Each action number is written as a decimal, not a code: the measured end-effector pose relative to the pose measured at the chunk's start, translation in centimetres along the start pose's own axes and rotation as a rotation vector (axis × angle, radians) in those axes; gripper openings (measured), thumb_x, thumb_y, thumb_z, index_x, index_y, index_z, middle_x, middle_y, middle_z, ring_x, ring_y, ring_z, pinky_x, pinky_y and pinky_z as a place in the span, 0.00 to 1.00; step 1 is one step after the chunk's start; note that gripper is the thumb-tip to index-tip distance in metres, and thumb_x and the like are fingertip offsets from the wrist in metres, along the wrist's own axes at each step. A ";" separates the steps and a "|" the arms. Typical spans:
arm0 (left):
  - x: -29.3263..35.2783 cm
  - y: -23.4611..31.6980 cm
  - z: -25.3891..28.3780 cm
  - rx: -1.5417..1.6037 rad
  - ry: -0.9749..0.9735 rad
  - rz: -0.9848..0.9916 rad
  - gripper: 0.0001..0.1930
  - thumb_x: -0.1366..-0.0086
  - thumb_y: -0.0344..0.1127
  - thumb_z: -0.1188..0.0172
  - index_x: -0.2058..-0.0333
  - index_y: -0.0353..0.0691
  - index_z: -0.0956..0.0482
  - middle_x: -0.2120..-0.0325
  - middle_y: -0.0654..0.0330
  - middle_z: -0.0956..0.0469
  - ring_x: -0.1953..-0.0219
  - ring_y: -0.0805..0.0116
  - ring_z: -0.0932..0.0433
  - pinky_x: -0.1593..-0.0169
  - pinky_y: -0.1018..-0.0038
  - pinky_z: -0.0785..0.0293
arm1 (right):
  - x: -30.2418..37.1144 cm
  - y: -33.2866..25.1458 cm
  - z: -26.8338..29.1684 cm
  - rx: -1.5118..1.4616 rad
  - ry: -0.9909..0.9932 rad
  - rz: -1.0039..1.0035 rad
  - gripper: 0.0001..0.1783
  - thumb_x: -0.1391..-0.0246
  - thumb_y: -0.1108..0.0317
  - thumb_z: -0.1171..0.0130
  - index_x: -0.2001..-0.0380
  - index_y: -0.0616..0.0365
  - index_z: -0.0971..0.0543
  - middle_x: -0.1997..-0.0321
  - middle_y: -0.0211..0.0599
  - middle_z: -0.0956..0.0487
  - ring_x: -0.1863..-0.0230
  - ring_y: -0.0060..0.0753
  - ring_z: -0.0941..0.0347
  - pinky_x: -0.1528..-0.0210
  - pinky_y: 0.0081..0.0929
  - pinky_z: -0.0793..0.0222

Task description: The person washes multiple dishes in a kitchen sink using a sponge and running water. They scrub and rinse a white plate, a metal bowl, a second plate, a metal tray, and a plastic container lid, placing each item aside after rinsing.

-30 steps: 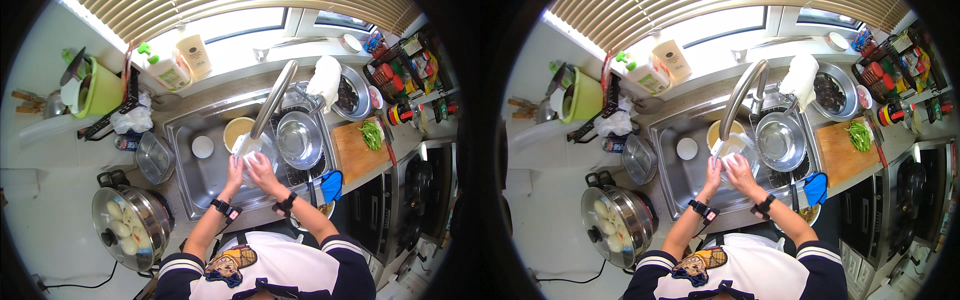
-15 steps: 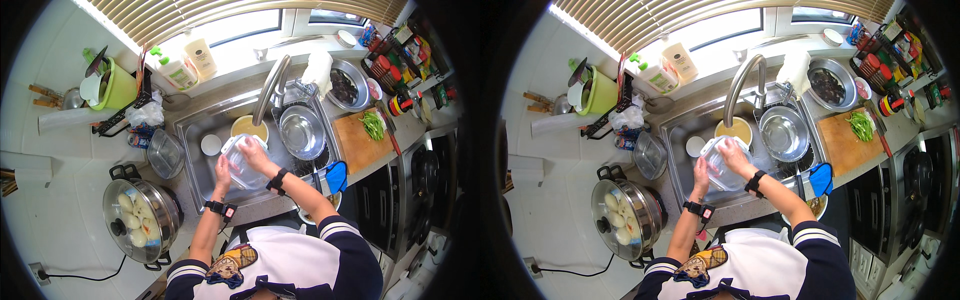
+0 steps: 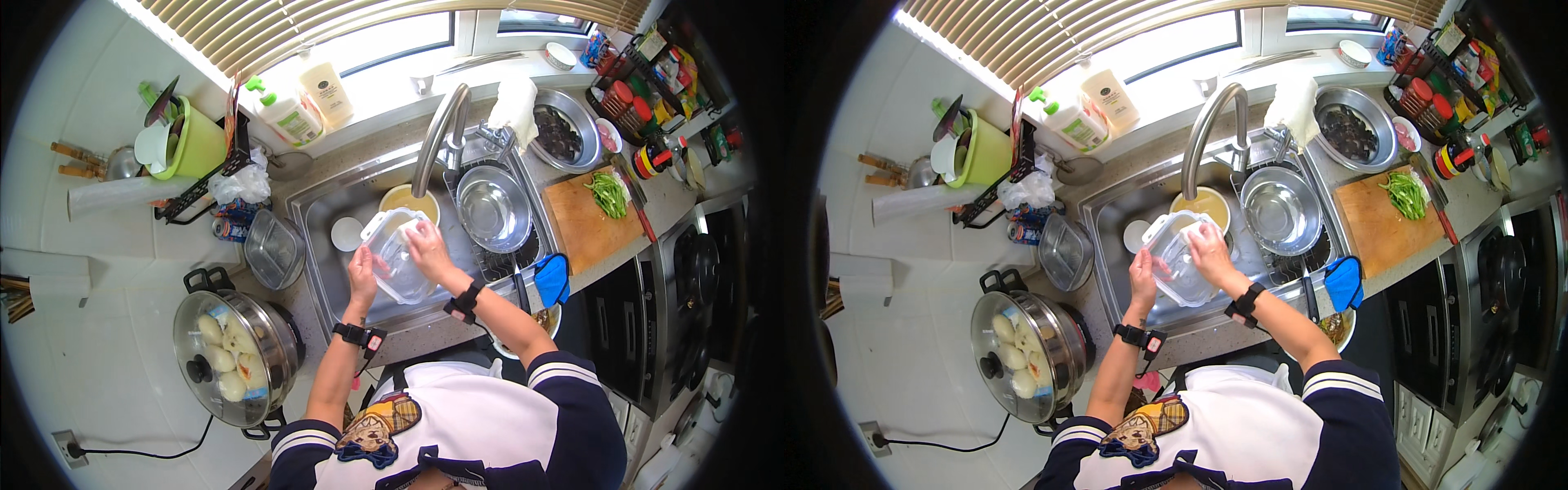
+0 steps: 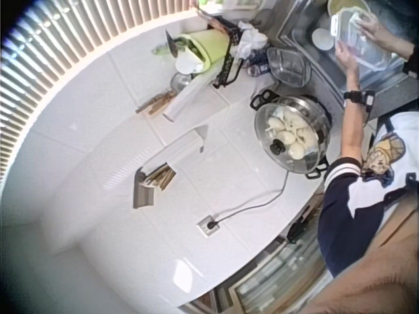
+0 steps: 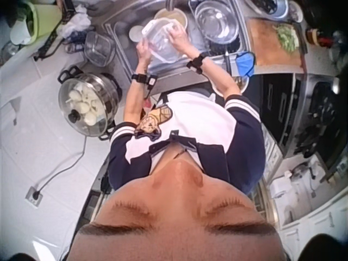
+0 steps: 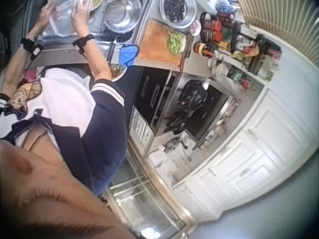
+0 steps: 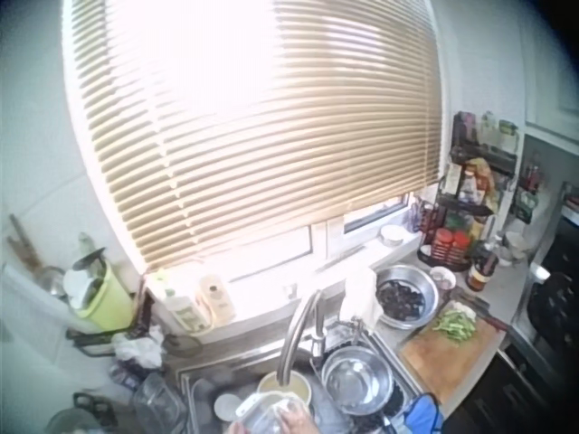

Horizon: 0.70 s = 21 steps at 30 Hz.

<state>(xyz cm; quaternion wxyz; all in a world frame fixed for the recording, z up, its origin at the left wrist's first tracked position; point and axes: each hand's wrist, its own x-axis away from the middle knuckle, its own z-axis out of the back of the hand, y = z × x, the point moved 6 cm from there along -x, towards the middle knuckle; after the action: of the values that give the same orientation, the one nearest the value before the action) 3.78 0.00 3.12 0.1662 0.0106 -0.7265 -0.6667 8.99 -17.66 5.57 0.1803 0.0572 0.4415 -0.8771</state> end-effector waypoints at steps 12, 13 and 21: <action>-0.7 2.0 2.4 0.202 0.125 -0.013 0.26 0.22 0.52 0.61 0.43 0.34 0.30 0.79 0.62 0.24 0.78 0.72 0.24 0.74 0.75 0.25 | 4.7 -1.0 0.5 0.151 -0.311 0.318 0.24 0.57 0.73 0.38 0.52 0.53 0.22 0.47 0.50 0.29 0.45 0.54 0.33 0.48 0.49 0.32; -0.7 2.1 2.5 0.200 0.134 -0.010 0.26 0.22 0.52 0.61 0.43 0.33 0.30 0.79 0.62 0.24 0.78 0.72 0.24 0.74 0.75 0.25 | 4.2 -0.8 1.1 0.161 -0.203 0.344 0.22 0.57 0.72 0.37 0.54 0.53 0.22 0.48 0.50 0.29 0.47 0.53 0.33 0.48 0.49 0.32; -1.4 2.9 2.9 0.135 0.142 -0.032 0.29 0.23 0.55 0.63 0.40 0.35 0.33 0.79 0.64 0.25 0.77 0.74 0.23 0.74 0.75 0.22 | 3.2 -3.9 1.3 -0.028 -0.237 0.449 0.18 0.56 0.72 0.37 0.57 0.56 0.20 0.51 0.51 0.28 0.49 0.56 0.32 0.45 0.48 0.33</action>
<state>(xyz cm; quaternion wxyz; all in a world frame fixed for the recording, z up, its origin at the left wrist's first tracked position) 5.00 3.50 5.46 0.2056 0.0805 -0.7559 -0.6164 4.67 -17.38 8.47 0.4217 0.0480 0.4054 -0.8096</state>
